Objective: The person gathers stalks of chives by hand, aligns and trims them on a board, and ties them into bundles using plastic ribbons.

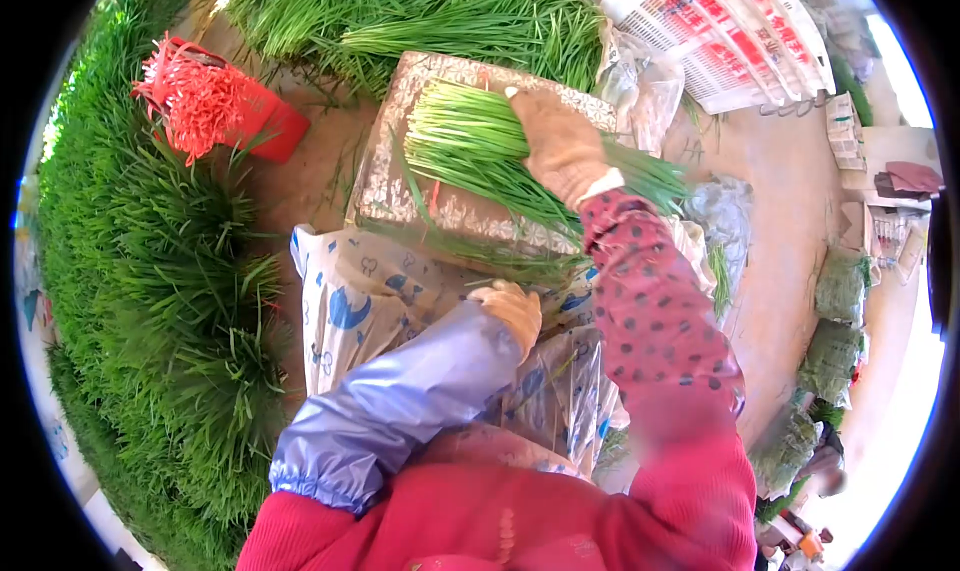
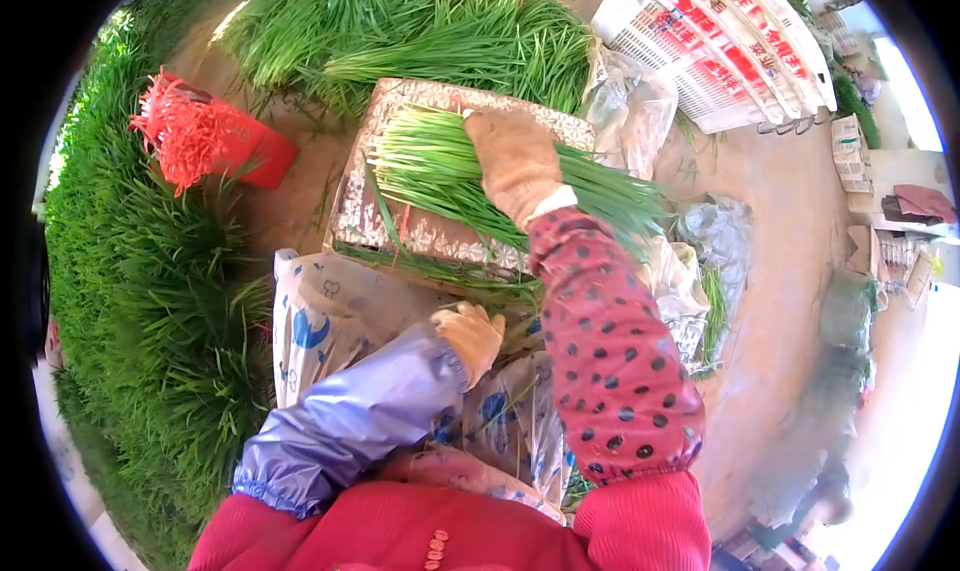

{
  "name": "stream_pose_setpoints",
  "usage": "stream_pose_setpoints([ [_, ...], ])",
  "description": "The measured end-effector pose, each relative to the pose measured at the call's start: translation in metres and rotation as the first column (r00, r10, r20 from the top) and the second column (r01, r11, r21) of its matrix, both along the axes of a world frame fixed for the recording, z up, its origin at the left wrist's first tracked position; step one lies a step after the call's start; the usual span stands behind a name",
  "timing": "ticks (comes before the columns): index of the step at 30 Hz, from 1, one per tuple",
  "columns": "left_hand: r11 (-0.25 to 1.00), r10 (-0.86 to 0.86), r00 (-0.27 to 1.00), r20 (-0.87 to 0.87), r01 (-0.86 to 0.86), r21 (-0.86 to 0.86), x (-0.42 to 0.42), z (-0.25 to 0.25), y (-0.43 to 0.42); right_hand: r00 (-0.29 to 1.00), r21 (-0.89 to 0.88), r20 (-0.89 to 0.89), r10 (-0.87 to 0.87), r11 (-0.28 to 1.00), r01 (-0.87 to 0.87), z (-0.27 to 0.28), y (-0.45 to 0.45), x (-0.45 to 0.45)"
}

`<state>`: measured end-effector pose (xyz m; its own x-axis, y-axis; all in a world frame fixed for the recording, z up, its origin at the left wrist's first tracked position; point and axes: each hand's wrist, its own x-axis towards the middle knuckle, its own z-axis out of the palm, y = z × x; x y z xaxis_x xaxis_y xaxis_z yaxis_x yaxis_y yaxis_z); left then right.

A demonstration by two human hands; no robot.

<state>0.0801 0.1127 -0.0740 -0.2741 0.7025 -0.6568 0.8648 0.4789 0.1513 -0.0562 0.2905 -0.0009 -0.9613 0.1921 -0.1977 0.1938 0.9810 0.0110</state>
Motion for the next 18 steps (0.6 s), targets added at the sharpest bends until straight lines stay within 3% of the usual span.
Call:
stream_pose_setpoints([
  [2, 0.995, 0.016, 0.959, -0.281, 0.011, 0.095, -0.024, 0.034, 0.006, 0.999, 0.039, 0.018, 0.034, 0.999, -0.034, -0.027, 0.003, -0.007],
  [4, 0.991, 0.122, 0.971, 0.207, -0.107, -0.084, -0.068, 0.067, 0.015, 1.0, -0.182, 0.013, -0.026, 0.983, 0.028, -0.063, 0.003, -0.003],
  [6, 0.999, 0.022, 0.981, 0.192, -0.014, -0.044, -0.093, 0.102, 0.021, 1.0, -0.184, -0.017, -0.02, 0.983, 0.016, -0.081, 0.003, -0.001],
  [8, 0.999, 0.043, 0.996, 0.081, -0.045, 0.022, -0.106, 0.104, 0.033, 0.978, -0.067, -0.208, 0.01, 0.997, -0.024, -0.097, 0.001, 0.007],
  [10, 0.975, -0.029, 0.96, -0.279, 0.089, 0.204, -0.123, 0.084, 0.04, 0.971, -0.113, -0.241, -0.008, 0.993, -0.02, -0.1, 0.004, 0.01],
  [12, 0.938, 0.034, 0.829, -0.558, 0.166, 0.304, -0.141, 0.033, 0.043, 0.918, -0.175, -0.396, -0.033, 0.984, -0.04, -0.118, 0.007, 0.006],
  [14, 0.936, 0.045, 0.724, -0.689, 0.21, 0.282, -0.16, -0.004, 0.049, 0.901, -0.207, -0.429, -0.059, 0.978, -0.035, -0.106, 0.004, 0.011],
  [16, 0.928, 0.095, 0.735, -0.671, 0.179, 0.327, -0.174, -0.025, 0.05, 0.891, -0.213, -0.448, -0.071, 0.977, -0.03, -0.095, 0.002, 0.013],
  [17, 0.875, 0.175, 0.658, -0.732, 0.237, 0.422, -0.183, -0.044, 0.046, 0.926, -0.236, -0.362, -0.102, 0.972, 0.014, -0.085, -0.001, 0.008],
  [18, 0.895, 0.168, 0.687, -0.707, 0.193, 0.401, -0.184, -0.026, 0.049, 0.927, -0.239, -0.359, -0.113, 0.971, 0.026, -0.082, -0.001, 0.004],
])
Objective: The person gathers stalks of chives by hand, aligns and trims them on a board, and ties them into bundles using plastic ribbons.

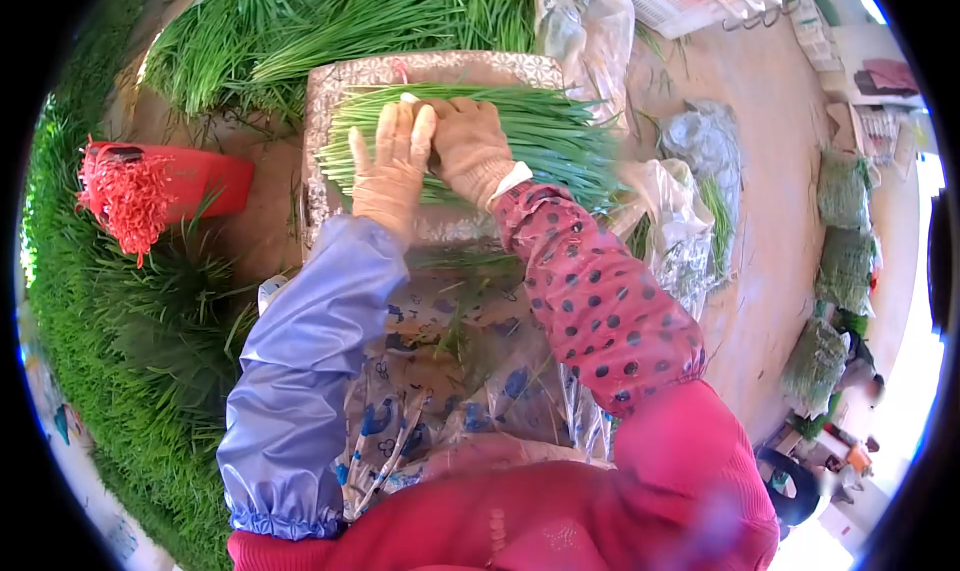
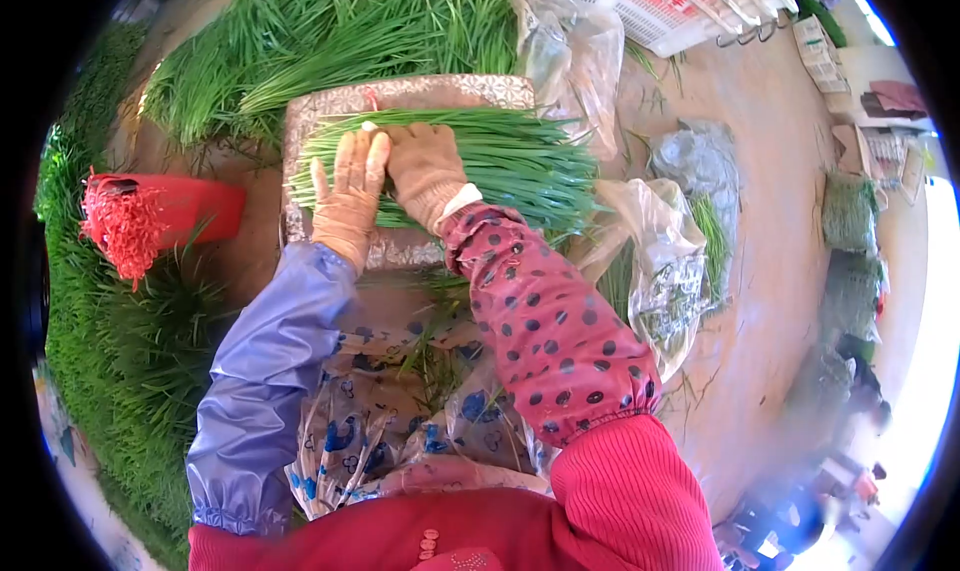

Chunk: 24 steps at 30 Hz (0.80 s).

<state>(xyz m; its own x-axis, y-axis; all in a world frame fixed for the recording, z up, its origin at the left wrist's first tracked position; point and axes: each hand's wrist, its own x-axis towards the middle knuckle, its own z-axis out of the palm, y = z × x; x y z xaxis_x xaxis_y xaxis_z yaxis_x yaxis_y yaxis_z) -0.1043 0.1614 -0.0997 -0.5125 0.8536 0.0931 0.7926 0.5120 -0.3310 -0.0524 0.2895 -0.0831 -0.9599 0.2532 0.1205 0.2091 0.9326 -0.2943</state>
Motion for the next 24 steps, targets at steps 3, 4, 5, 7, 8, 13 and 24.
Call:
stream_pose_setpoints([
  [3, 0.981, 0.108, 0.925, 0.364, -0.039, -0.19, -0.004, 0.03, 0.003, 0.979, 0.035, 0.199, 0.04, 0.998, -0.048, 0.006, -0.003, -0.004],
  [4, 0.992, 0.07, 0.946, 0.317, -0.033, -0.122, -0.011, 0.01, -0.001, 0.979, 0.036, 0.2, 0.043, 0.998, -0.051, 0.001, -0.004, -0.001],
  [5, 0.998, 0.041, 0.963, 0.265, -0.028, -0.051, -0.016, 0.005, 0.0, 0.989, 0.05, 0.127, 0.076, 0.995, -0.083, -0.004, -0.006, 0.001],
  [7, 0.994, 0.074, 0.938, 0.34, -0.042, -0.098, -0.021, -0.003, 0.001, 0.984, 0.023, 0.124, 0.127, 0.991, -0.131, -0.011, -0.007, 0.004],
  [8, 0.989, 0.095, 0.905, 0.415, -0.037, -0.145, -0.024, -0.004, 0.001, 0.982, 0.027, 0.117, 0.146, 0.988, -0.15, -0.009, -0.006, 0.005],
  [13, 0.99, 0.121, 0.937, 0.327, -0.14, 0.034, -0.022, -0.043, 0.008, 0.976, -0.546, 0.024, 0.215, 0.821, -0.168, 0.013, 0.03, 0.002],
  [24, 0.961, 0.242, 0.926, 0.289, -0.189, -0.201, -0.01, -0.038, 0.019, 0.866, -0.124, 0.432, -0.253, 0.934, 0.335, -0.024, 0.062, -0.125],
])
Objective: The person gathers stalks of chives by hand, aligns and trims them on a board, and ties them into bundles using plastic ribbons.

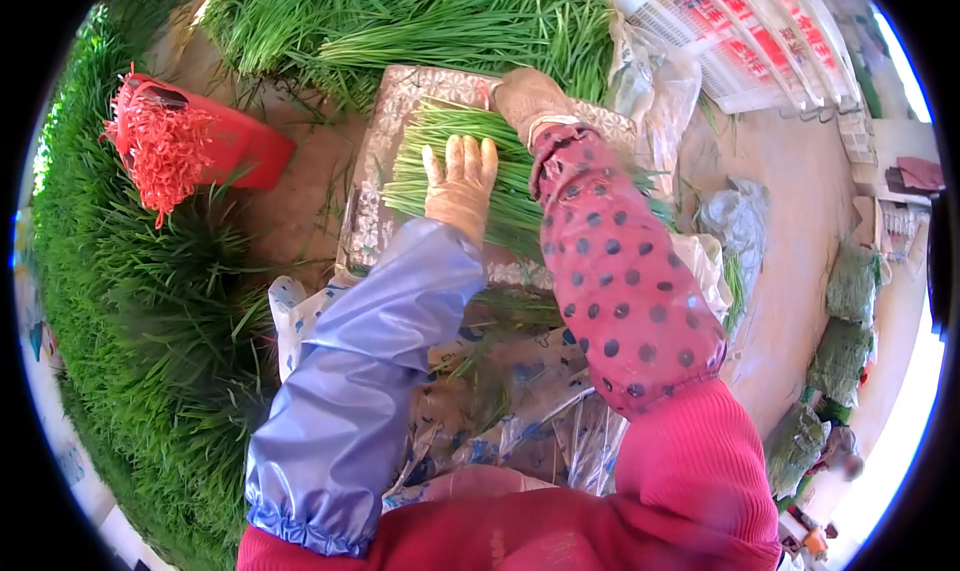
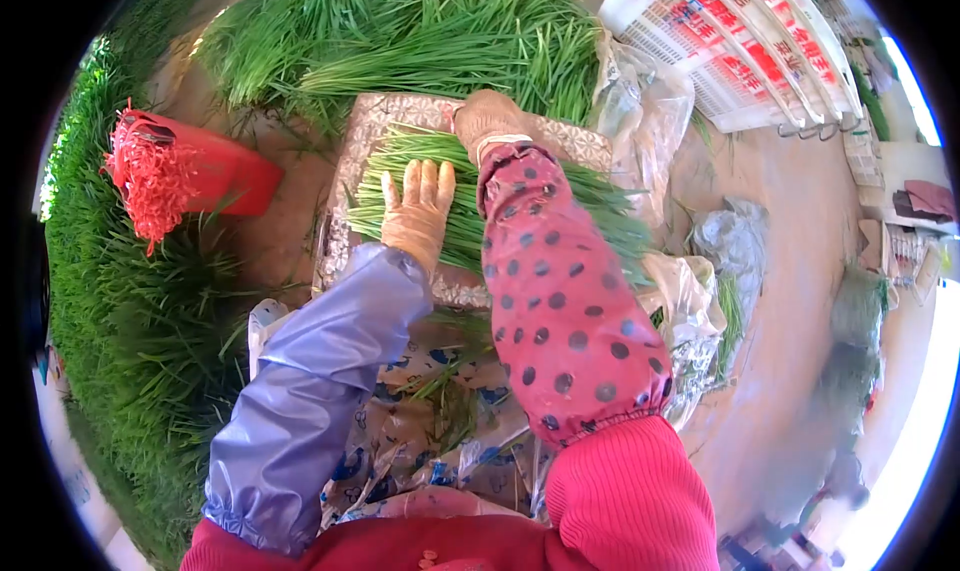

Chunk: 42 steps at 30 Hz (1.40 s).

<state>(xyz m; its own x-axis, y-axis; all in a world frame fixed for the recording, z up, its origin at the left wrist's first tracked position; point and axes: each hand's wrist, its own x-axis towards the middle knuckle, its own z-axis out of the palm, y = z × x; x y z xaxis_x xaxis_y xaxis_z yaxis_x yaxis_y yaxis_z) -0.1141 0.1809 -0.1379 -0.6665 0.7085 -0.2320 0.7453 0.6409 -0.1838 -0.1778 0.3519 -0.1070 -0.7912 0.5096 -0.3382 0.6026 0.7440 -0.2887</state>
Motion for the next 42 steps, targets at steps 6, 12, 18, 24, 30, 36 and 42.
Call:
stream_pose_setpoints([
  [6, 0.998, 0.023, 1.0, -0.019, -0.022, 0.051, 0.005, -0.005, 0.001, 0.998, -0.002, 0.049, -0.028, 1.0, 0.028, -0.029, -0.02, -0.001],
  [12, 0.992, 0.028, 0.997, -0.068, -0.019, 0.122, 0.008, -0.012, -0.001, 0.934, -0.212, -0.323, -0.154, 0.973, 0.088, -0.015, -0.023, 0.028],
  [18, 0.992, 0.051, 0.994, -0.1, -0.039, 0.116, 0.004, -0.015, 0.003, 0.989, -0.237, -0.149, 0.005, 0.971, -0.041, 0.013, -0.022, 0.046],
  [24, 0.979, -0.066, 0.998, -0.017, 0.068, 0.193, -0.004, -0.01, -0.019, 0.757, -0.003, -0.645, -0.103, 0.991, 0.133, -0.022, -0.075, 0.087],
  [30, 0.681, -0.372, 0.788, 0.49, -0.127, 0.721, -0.069, 0.026, -0.057, 0.743, -0.01, -0.663, -0.093, 0.993, 0.116, -0.025, -0.068, 0.086],
  [36, 0.969, 0.167, 0.795, 0.583, -0.242, 0.052, -0.012, 0.072, -0.095, 0.724, 0.006, -0.682, -0.1, 0.99, 0.143, -0.028, -0.068, 0.088],
  [42, 0.881, 0.422, 0.779, 0.464, -0.231, -0.413, 0.013, 0.046, -0.08, 0.734, -0.016, -0.671, -0.108, 0.991, 0.132, -0.029, -0.066, 0.089],
])
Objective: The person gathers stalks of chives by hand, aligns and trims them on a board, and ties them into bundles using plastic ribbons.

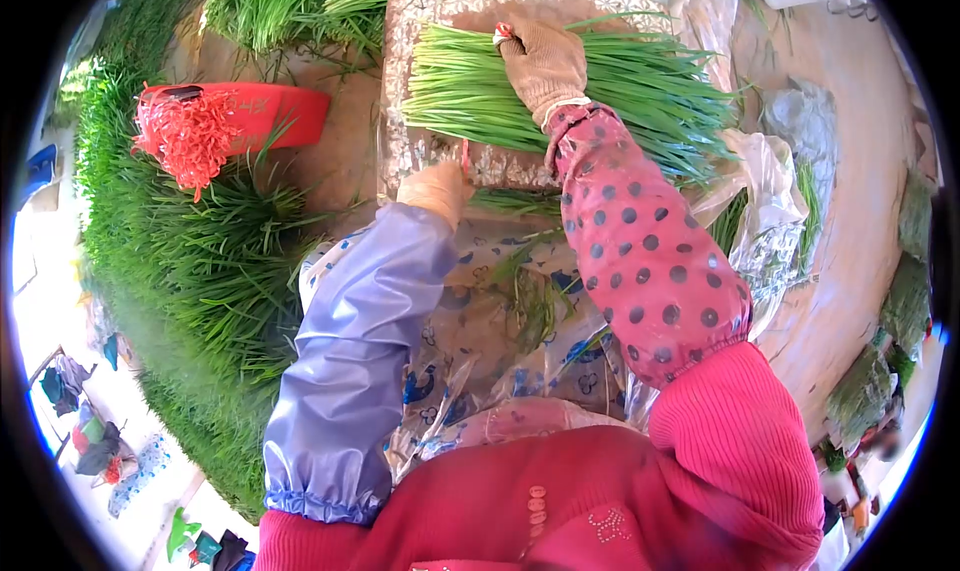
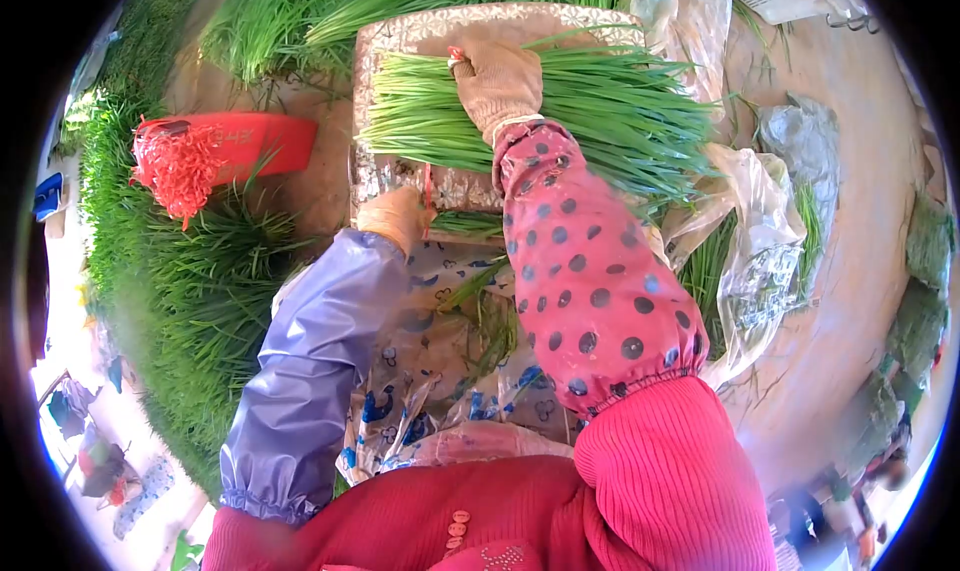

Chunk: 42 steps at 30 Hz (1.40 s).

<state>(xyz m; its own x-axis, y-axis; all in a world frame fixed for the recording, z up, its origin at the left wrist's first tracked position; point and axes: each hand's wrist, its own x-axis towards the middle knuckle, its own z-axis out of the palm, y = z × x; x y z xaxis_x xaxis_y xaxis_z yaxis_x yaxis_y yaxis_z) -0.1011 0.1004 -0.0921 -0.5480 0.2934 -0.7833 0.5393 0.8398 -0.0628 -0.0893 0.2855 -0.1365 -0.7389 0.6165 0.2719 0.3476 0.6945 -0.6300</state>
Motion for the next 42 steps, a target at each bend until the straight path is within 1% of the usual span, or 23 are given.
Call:
stream_pose_setpoints([
  [1, 0.973, -0.16, 0.987, 0.027, 0.162, -0.163, -0.006, -0.046, -0.016, 1.0, -0.006, -0.001, -0.002, 1.0, 0.002, 0.001, 0.0, 0.0],
  [2, 0.972, -0.163, 0.986, 0.026, 0.165, -0.17, -0.004, -0.078, -0.043, 1.0, 0.0, 0.018, 0.01, 1.0, -0.01, 0.002, 0.001, 0.001],
  [3, 0.941, -0.197, 0.956, -0.216, 0.246, 0.231, -0.001, -0.104, -0.072, 0.999, 0.005, 0.038, 0.019, 1.0, -0.02, 0.003, 0.002, 0.001],
  [4, 0.736, -0.121, 0.891, -0.438, 0.377, 0.562, 0.002, -0.14, -0.103, 0.999, -0.003, 0.036, 0.017, 1.0, -0.017, 0.004, 0.002, 0.002],
  [5, 0.663, -0.192, 0.721, -0.666, 0.596, 0.454, -0.005, -0.223, -0.136, 1.0, -0.005, 0.025, 0.018, 1.0, -0.018, 0.005, 0.001, 0.001],
  [7, 0.934, -0.326, 0.928, -0.181, 0.346, 0.091, -0.01, -0.088, -0.063, 1.0, 0.01, 0.004, 0.024, 1.0, -0.024, 0.004, 0.002, 0.002],
  [8, 0.938, -0.301, 0.952, 0.062, 0.307, -0.16, -0.013, -0.018, -0.026, 1.0, 0.006, 0.007, 0.024, 1.0, -0.024, 0.002, 0.0, 0.003],
  [9, 0.991, -0.129, 0.991, -0.018, 0.128, -0.046, -0.012, 0.006, -0.01, 1.0, 0.013, -0.022, 0.018, 1.0, -0.018, 0.001, 0.0, 0.003],
  [11, 0.995, -0.096, 0.995, -0.005, 0.096, -0.025, -0.008, 0.017, 0.011, 0.998, 0.032, -0.053, 0.014, 0.999, -0.012, 0.005, 0.001, 0.002],
  [13, 0.997, -0.033, 0.998, 0.044, 0.037, -0.072, -0.012, 0.003, 0.021, 0.995, -0.042, 0.1, 0.007, 0.999, -0.003, 0.013, 0.0, 0.003],
  [15, 0.997, -0.053, 0.998, 0.023, 0.054, -0.047, -0.016, -0.053, 0.011, 0.998, -0.016, 0.055, 0.009, 1.0, -0.008, 0.007, 0.002, 0.001],
  [22, 0.983, -0.177, 0.981, 0.079, 0.172, 0.071, -0.011, -0.041, 0.021, 0.999, -0.002, -0.037, 0.002, 1.0, -0.002, 0.003, 0.0, 0.0],
  [24, 0.647, -0.719, 0.626, 0.303, 0.762, -0.037, -0.01, -0.031, 0.035, 1.0, -0.027, 0.001, 0.02, 0.999, -0.02, 0.007, 0.001, 0.001],
  [25, 0.647, -0.718, 0.622, 0.313, 0.762, -0.029, -0.01, -0.042, 0.032, 1.0, -0.03, 0.014, 0.02, 0.999, -0.019, 0.008, 0.001, 0.003],
  [27, 0.979, -0.202, 0.966, 0.161, 0.201, 0.026, -0.015, -0.073, 0.013, 0.999, -0.017, -0.048, 0.02, 1.0, -0.021, 0.009, 0.0, 0.005],
  [29, 0.953, -0.295, 0.93, 0.22, 0.304, -0.006, -0.026, -0.078, -0.007, 0.999, -0.015, 0.002, 0.035, 0.999, -0.035, 0.008, 0.003, 0.003],
  [32, 0.962, -0.232, 0.936, 0.265, 0.261, -0.077, -0.031, -0.069, -0.018, 0.999, -0.031, 0.016, 0.049, 0.998, -0.048, 0.002, 0.002, 0.001],
  [34, 0.98, -0.093, 0.98, 0.176, 0.121, -0.155, -0.02, -0.011, 0.008, 0.998, -0.003, -0.041, 0.04, 0.999, -0.04, 0.002, 0.003, 0.002],
  [36, 0.955, -0.245, 0.93, 0.275, 0.281, -0.099, -0.016, -0.032, 0.005, 0.999, -0.031, 0.011, 0.031, 0.999, -0.03, 0.006, 0.002, 0.003],
  [38, 0.969, 0.206, 0.949, 0.237, -0.165, -0.183, 0.001, -0.03, 0.016, 0.998, -0.047, 0.047, 0.029, 0.999, -0.027, 0.008, 0.002, 0.002],
  [39, 0.986, -0.157, 0.962, 0.225, 0.167, -0.026, 0.006, -0.052, 0.006, 1.0, -0.024, 0.01, 0.024, 0.999, -0.024, 0.004, 0.002, 0.002],
  [41, 0.952, -0.305, 0.911, 0.278, 0.29, 0.094, 0.009, -0.091, -0.011, 0.999, -0.021, 0.007, 0.037, 0.999, -0.037, 0.013, 0.002, 0.003],
  [42, 0.979, -0.204, 0.921, 0.332, 0.189, 0.08, 0.009, -0.086, -0.013, 0.999, -0.009, -0.011, 0.037, 0.999, -0.037, 0.015, 0.003, 0.002],
])
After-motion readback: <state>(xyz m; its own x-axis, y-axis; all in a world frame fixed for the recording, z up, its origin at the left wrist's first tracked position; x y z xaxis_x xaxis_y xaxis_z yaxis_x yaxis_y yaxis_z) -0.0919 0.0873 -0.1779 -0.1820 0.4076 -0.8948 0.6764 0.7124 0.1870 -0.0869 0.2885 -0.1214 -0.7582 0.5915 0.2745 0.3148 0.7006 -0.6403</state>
